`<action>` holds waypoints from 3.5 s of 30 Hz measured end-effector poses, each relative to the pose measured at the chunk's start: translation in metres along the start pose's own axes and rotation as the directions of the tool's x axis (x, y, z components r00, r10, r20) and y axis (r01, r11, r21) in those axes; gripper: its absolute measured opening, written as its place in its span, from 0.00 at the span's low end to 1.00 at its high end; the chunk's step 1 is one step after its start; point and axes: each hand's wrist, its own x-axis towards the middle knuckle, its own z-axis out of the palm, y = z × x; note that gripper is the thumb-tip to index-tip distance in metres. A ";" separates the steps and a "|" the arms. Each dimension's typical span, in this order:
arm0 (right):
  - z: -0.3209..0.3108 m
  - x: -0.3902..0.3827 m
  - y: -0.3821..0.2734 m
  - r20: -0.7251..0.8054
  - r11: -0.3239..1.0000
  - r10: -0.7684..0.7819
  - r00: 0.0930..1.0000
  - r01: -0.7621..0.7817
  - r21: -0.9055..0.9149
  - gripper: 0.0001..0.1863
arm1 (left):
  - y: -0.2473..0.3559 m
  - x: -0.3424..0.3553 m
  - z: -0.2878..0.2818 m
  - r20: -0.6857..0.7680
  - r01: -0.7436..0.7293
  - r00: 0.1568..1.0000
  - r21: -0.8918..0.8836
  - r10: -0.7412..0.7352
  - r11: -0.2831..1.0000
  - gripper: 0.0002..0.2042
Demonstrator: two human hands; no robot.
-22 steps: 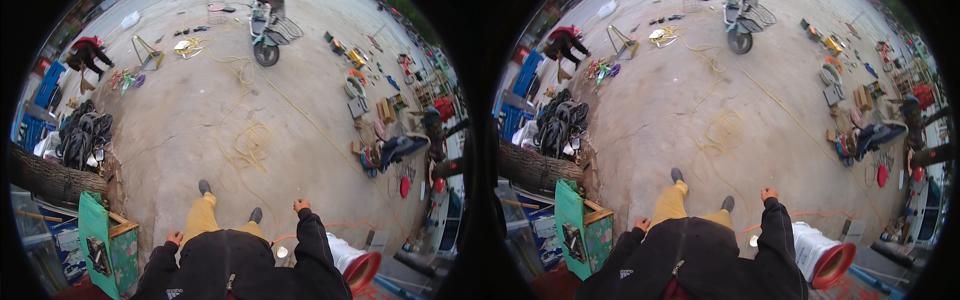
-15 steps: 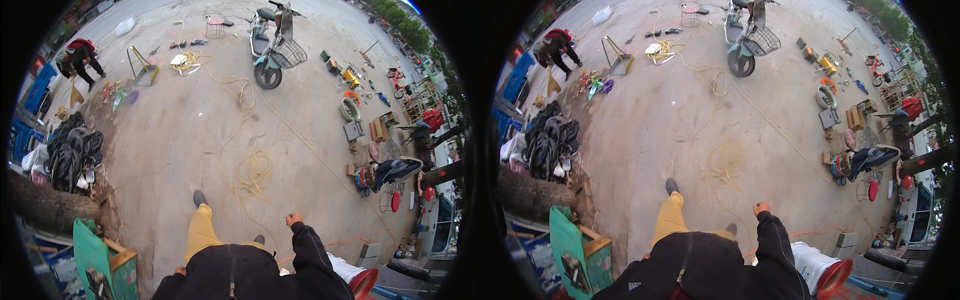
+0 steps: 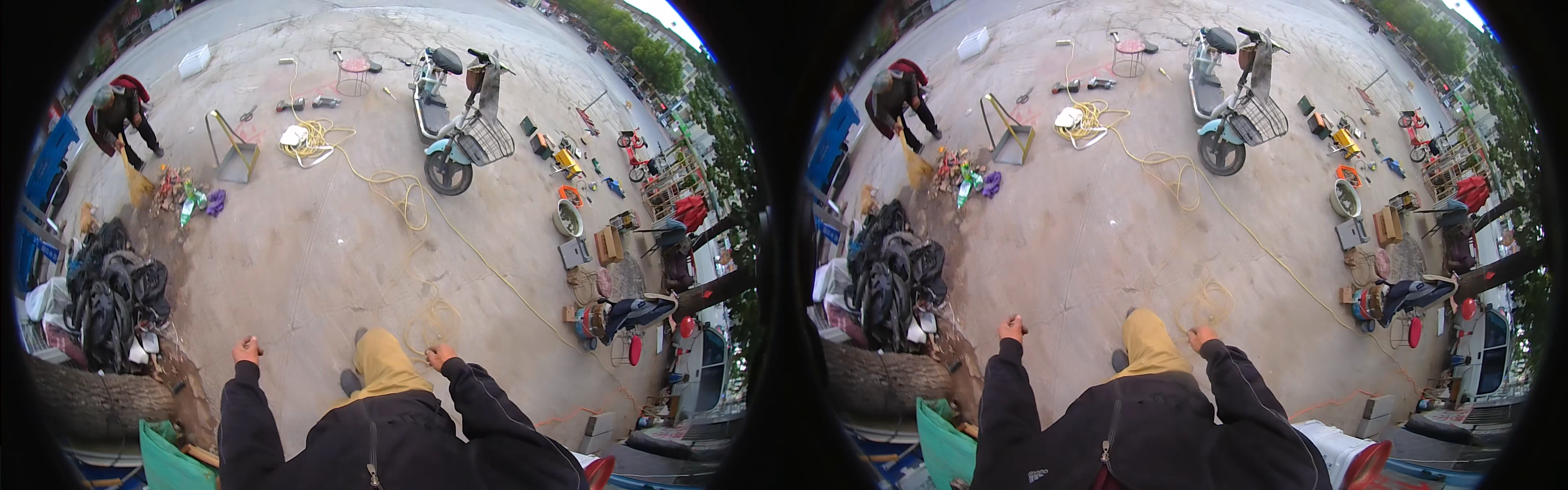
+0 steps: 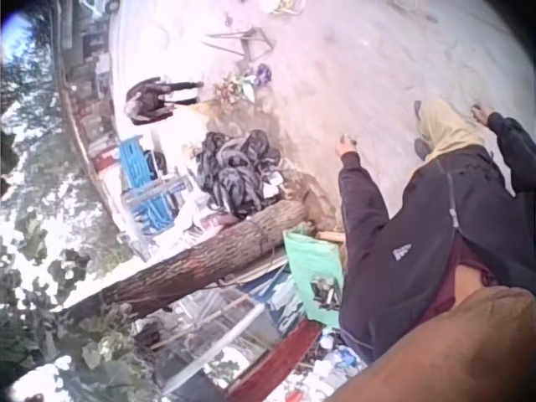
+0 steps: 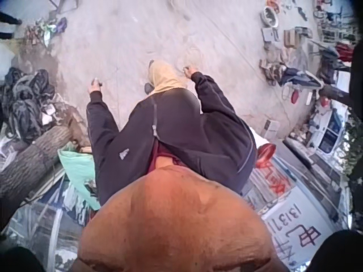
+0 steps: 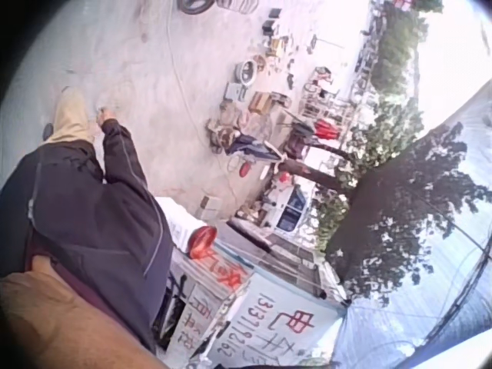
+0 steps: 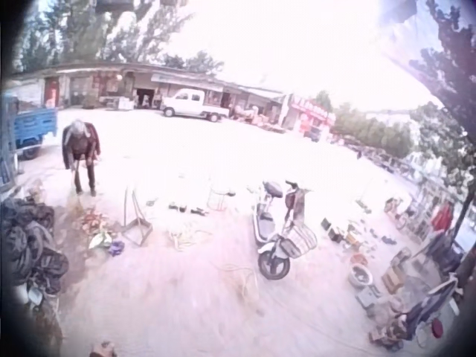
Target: The person uses a multimeter to test the wiring and connectors under the seat of an electric scooter. They then walk to a workbench, pick up a small black component, and return to the scooter to install it near the handlebar display.
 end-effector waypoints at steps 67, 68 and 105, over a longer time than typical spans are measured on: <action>-0.723 1.357 -0.394 -0.495 0.982 0.163 0.854 -0.094 0.162 0.21 | 0.954 1.007 0.733 0.517 -0.217 0.788 0.741 -0.334 0.635 0.18; -0.723 1.373 -0.392 -0.507 0.985 0.135 0.852 -0.059 0.162 0.21 | 0.968 1.028 0.757 0.493 -0.208 0.803 0.758 -0.335 0.618 0.18; -0.776 1.692 -0.581 -0.357 0.356 0.933 0.040 -0.226 0.907 0.12 | 1.238 1.340 1.599 0.611 -0.894 -0.217 -0.437 -0.761 -0.096 0.15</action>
